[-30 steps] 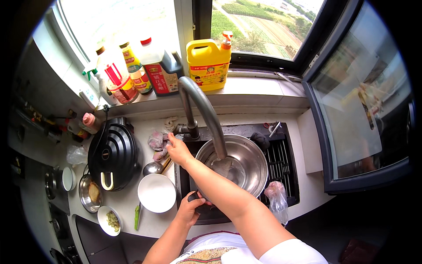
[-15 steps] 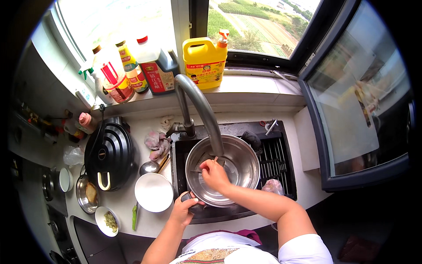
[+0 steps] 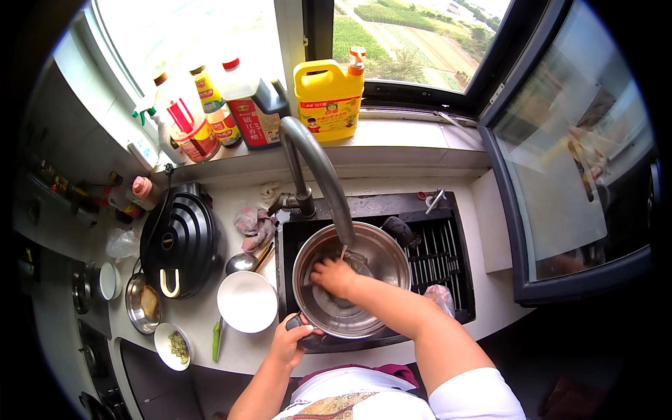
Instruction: The person washes a metal pot in a sink using a cloth under running water, scrubbing the inside and outside surfaces.
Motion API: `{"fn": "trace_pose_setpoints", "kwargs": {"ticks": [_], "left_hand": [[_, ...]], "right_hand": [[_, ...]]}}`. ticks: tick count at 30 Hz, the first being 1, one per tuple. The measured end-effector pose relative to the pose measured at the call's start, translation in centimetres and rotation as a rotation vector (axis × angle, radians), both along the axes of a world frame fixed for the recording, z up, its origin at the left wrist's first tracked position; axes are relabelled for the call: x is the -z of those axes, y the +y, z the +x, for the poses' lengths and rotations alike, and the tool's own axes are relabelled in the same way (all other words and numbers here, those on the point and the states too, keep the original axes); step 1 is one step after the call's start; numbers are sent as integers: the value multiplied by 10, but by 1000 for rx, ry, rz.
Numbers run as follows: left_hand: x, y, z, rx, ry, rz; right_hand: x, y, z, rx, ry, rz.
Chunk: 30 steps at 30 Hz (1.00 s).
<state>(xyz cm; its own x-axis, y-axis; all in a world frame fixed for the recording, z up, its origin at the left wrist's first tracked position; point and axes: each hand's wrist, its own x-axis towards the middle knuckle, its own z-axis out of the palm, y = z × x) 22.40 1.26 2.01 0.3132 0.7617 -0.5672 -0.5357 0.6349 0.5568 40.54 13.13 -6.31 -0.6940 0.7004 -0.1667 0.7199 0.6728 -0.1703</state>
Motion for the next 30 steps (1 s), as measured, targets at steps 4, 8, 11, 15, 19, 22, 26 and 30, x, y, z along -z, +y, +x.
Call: {"fn": "trace_pose_setpoints", "kwargs": {"ticks": [4,8,11,15,19,22,26,30], "left_hand": [[-5,-3,-6,-35,14,12],[-7,-3,-4,-103,6,-3],[-6,-5,0,-65,-30,-5],[-4,-19,0,-69,-10,-27],[-8,-19,-5,-161,-9,-73],[-7,-19,-4,-226,-22,-114],[-2,-22,0,-259,-40,-144],[4,-28,-2,-208,-49,-154]], "right_hand": [[26,11,32,246,-266,-146],[10,-11,31,-273,-595,-659],[35,-27,3,286,27,-1589],[39,-12,-39,788,858,-760],[32,7,-14,499,-46,-147],[19,16,-10,170,-637,-543],[20,-18,-10,42,-750,-982],[-27,-25,-41,103,22,-1716]]}}
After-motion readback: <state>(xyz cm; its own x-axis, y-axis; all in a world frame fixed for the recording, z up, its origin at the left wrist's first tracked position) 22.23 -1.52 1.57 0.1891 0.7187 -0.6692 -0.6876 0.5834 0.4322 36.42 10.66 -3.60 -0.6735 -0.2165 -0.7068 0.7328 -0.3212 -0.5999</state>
